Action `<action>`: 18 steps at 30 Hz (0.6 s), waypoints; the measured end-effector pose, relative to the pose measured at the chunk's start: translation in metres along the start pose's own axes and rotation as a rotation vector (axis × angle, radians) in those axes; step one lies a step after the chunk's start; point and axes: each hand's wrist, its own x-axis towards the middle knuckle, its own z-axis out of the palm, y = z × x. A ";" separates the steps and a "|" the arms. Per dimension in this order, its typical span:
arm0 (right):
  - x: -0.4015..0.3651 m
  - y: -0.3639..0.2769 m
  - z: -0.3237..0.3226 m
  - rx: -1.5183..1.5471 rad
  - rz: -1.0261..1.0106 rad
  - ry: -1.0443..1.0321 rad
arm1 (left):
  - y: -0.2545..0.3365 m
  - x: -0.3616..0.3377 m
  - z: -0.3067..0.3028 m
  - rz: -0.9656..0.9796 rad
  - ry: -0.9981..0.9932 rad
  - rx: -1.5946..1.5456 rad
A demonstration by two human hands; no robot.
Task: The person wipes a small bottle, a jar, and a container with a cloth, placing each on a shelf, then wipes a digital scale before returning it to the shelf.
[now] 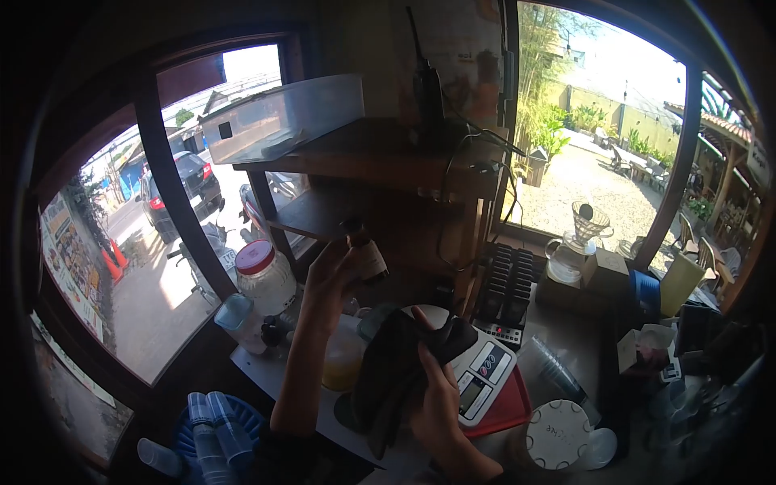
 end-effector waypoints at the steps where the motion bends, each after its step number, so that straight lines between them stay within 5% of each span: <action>1: 0.003 -0.001 -0.004 0.006 -0.011 0.022 | -0.007 0.020 0.001 -0.014 -0.018 0.078; 9: 0.013 0.003 -0.025 0.082 0.092 0.106 | -0.101 0.178 -0.006 0.169 -0.102 0.485; 12: 0.013 -0.001 -0.017 0.063 0.093 0.141 | -0.108 0.194 0.010 0.250 0.071 0.653; 18: 0.012 0.033 -0.061 -0.156 0.090 0.399 | -0.138 0.239 0.006 0.184 0.028 0.498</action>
